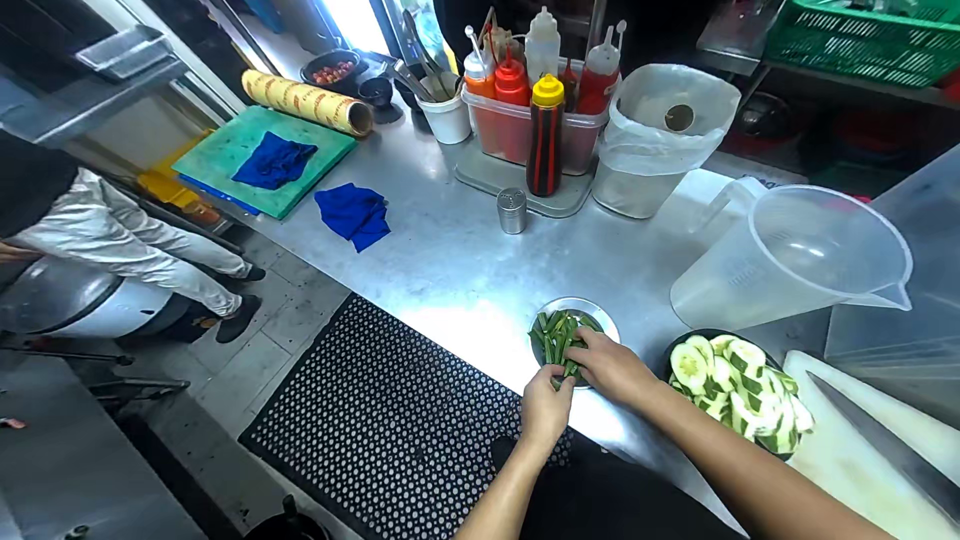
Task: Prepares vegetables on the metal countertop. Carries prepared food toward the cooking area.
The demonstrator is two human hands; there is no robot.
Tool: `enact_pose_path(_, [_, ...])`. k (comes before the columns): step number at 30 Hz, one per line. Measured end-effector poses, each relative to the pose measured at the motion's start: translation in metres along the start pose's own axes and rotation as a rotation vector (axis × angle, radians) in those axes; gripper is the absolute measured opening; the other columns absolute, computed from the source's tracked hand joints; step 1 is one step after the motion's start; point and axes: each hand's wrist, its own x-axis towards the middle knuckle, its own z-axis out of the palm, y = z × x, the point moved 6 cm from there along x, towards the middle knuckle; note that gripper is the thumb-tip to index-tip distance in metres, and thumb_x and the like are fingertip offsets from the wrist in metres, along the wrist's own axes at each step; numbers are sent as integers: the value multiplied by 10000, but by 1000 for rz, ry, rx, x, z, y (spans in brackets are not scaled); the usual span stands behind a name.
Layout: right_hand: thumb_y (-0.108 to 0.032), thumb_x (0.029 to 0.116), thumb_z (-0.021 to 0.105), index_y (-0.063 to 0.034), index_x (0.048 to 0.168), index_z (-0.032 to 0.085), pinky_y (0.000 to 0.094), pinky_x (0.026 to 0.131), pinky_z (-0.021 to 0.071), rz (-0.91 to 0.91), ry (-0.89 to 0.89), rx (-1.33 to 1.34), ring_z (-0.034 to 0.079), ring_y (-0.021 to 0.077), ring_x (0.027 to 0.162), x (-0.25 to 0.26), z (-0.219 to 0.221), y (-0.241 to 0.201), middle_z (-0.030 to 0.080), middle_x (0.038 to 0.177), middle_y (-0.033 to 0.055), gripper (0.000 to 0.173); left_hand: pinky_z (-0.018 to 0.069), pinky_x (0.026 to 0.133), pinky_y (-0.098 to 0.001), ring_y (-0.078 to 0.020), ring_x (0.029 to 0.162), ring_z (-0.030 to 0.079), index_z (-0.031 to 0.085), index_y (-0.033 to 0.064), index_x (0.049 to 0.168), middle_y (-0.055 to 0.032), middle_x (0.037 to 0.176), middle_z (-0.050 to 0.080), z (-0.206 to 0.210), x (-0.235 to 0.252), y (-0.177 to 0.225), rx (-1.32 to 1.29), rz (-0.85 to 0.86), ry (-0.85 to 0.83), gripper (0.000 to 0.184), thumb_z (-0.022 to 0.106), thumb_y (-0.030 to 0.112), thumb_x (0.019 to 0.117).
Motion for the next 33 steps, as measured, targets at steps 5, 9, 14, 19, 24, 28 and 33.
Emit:
enact_pose_path(5, [-203, 970, 643, -194, 1101, 714, 437, 791, 583, -110, 58, -42, 636, 252, 1006, -5, -9, 1, 611, 1081, 82, 150, 531, 670, -290, -94, 685, 590, 737, 138, 1197, 5, 817, 635, 2, 0, 1, -165, 167, 61, 297, 694, 309, 958])
enact_pose_path(9, [-248, 983, 564, -160, 1049, 699, 406, 708, 583, -143, 259, -57, 673, 215, 865, -19, -14, 4, 646, 904, 44, 174, 532, 743, -270, -78, 760, 604, 729, 152, 1250, 22, 866, 663, 1, -2, 7, -214, 297, 21, 333, 710, 283, 945])
enact_pose_path(14, [-327, 1056, 527, -76, 1102, 693, 341, 757, 587, -30, 298, 423, 669, 159, 785, -56, -18, -7, 689, 900, 69, 305, 605, 880, -402, -151, 1057, 687, 672, 219, 1349, -26, 1242, 674, -3, -26, 21, 152, 472, 79, 388, 615, 383, 1003])
enact_pose_path(19, [-317, 1039, 588, -103, 1052, 669, 258, 607, 531, 171, 93, 947, 613, 76, 643, -99, -5, -17, 669, 800, -2, 229, 628, 785, -394, -160, 933, 737, 733, 140, 1161, -25, 1084, 747, 1, -69, 25, 341, 764, 38, 297, 528, 333, 1067])
enact_pose_path(24, [-202, 1001, 648, -106, 989, 620, 247, 521, 503, 186, -77, 1545, 593, 101, 576, -114, 1, -19, 648, 774, 34, 101, 620, 768, -374, -172, 861, 726, 712, 84, 1111, -56, 947, 730, -3, -85, 34, 277, 905, -66, 306, 523, 322, 1074])
enact_pose_path(28, [-193, 1006, 643, -159, 958, 616, 216, 512, 477, 52, -231, 1836, 567, 64, 568, -115, 1, -25, 619, 755, 2, 64, 612, 768, -351, -162, 851, 712, 696, 84, 1080, -52, 926, 714, -10, -91, 44, 229, 984, -102, 300, 520, 327, 1077])
enact_pose_path(33, [-251, 1025, 615, -173, 993, 650, 182, 476, 435, -196, -413, 2005, 532, 36, 558, -118, -12, -47, 590, 764, -22, 91, 604, 870, -338, -147, 938, 717, 703, 64, 1102, -69, 1009, 734, -14, -91, 39, 84, 949, -137, 258, 538, 260, 1071])
